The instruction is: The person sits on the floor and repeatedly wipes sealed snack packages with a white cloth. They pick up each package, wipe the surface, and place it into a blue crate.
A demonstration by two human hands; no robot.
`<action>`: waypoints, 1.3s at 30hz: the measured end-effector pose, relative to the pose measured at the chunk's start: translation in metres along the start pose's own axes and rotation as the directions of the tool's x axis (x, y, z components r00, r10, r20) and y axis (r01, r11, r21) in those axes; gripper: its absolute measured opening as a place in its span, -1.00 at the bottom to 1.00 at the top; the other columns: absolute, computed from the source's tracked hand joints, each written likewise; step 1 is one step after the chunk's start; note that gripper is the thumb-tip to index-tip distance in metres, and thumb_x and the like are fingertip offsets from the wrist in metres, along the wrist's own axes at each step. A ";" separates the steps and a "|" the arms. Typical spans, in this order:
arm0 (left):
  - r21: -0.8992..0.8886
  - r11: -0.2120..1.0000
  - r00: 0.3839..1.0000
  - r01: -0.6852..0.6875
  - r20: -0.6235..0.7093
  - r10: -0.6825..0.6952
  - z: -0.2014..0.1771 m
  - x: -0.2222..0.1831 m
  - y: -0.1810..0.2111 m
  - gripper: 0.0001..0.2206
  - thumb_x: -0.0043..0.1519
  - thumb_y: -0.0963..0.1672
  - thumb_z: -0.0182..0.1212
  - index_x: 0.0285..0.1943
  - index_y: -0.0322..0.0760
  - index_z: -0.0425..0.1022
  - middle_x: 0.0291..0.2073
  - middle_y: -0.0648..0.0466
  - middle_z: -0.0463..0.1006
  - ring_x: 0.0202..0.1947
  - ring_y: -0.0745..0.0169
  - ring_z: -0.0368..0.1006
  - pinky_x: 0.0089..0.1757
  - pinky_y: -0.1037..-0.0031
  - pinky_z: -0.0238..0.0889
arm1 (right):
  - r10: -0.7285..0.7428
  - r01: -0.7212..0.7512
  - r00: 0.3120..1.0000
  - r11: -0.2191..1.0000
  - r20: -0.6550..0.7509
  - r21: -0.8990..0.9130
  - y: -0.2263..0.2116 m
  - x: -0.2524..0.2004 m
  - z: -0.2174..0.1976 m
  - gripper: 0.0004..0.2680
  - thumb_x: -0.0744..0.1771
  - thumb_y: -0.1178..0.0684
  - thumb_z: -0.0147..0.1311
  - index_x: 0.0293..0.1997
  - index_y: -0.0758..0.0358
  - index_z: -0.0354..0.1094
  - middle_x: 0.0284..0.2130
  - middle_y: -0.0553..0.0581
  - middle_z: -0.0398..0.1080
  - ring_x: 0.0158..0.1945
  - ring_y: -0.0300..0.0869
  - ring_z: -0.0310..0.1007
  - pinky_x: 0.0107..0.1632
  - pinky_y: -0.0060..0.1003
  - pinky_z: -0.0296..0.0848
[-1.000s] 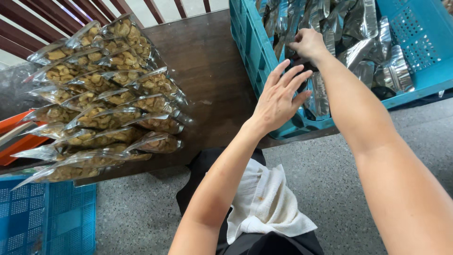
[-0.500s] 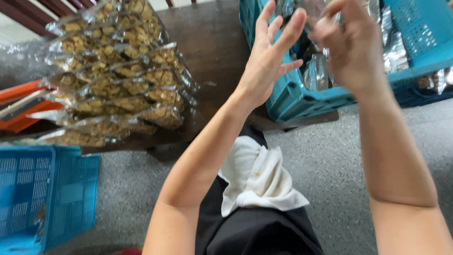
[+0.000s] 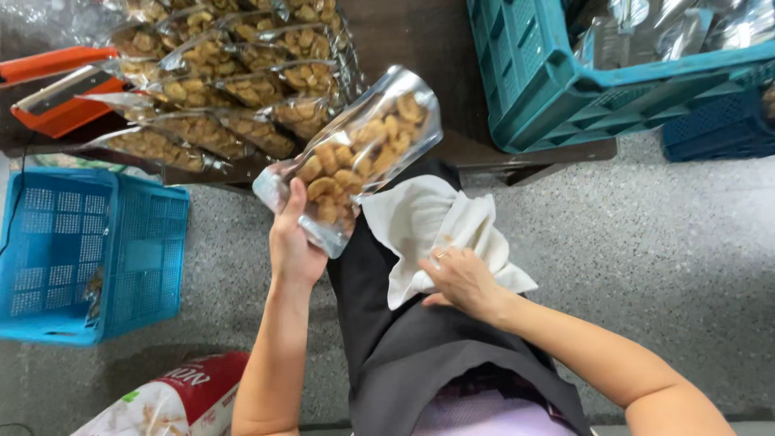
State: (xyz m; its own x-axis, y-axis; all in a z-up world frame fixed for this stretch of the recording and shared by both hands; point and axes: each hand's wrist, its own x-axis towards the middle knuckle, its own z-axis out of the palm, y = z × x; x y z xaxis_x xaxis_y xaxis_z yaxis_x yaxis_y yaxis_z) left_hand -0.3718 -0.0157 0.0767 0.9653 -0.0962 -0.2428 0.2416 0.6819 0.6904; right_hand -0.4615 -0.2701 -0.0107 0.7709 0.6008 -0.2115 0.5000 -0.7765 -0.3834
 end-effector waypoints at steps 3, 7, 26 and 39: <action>0.047 0.996 0.996 -0.074 -0.043 0.076 -0.031 -0.024 -0.007 -0.63 0.37 -0.04 0.07 0.33 -0.07 0.15 0.15 0.01 0.45 0.04 0.07 0.52 -0.11 0.11 0.49 | 0.169 -0.168 0.981 0.986 0.092 -0.024 0.020 0.004 0.043 -0.68 0.22 -0.06 0.28 -0.01 0.16 0.35 -0.17 0.18 0.48 -0.04 0.02 0.48 -0.05 -0.06 0.41; 0.023 0.999 0.988 0.029 -0.156 -0.025 -0.053 -0.034 -0.028 -0.56 0.40 -0.01 0.03 0.41 -0.23 0.18 0.14 -0.10 0.49 0.02 -0.02 0.53 -0.16 0.09 0.51 | 0.251 0.001 0.901 0.815 -0.354 0.580 0.088 -0.017 0.010 -0.70 0.17 0.25 0.09 -0.02 0.31 0.49 -0.21 0.24 0.50 -0.15 -0.04 0.50 -0.08 -0.20 0.48; 0.129 0.944 0.941 0.304 -0.193 -0.276 -0.117 -0.009 -0.196 -0.62 0.49 -0.05 -0.11 0.41 -0.34 0.24 0.13 -0.01 0.49 0.06 0.20 0.48 -0.02 0.32 0.45 | -0.229 0.272 0.860 0.962 -0.456 0.029 0.011 0.055 0.013 -0.51 0.27 0.00 0.21 0.39 0.17 0.24 0.13 0.36 0.37 0.14 0.27 0.36 0.17 0.15 0.31; 0.109 0.938 0.940 0.330 -0.131 -0.315 -0.102 -0.006 -0.161 -0.61 0.44 -0.03 -0.10 0.26 -0.45 0.32 0.02 -0.06 0.54 -0.07 0.09 0.56 -0.16 0.16 0.56 | 0.835 0.319 0.531 -0.036 -0.147 0.947 0.164 -0.033 0.020 -0.70 0.40 -0.06 -0.18 0.19 0.30 0.21 -0.10 0.17 0.43 -0.04 -0.08 0.48 0.03 -0.13 0.50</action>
State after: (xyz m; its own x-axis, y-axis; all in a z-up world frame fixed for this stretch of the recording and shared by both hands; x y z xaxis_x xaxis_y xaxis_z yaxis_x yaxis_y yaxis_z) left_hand -0.4267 -0.0511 -0.1025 0.8182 -0.2105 -0.5350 0.5556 0.5288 0.6416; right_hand -0.4128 -0.4137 -0.0850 0.8844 -0.3574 -0.3002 -0.1461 0.3990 -0.9052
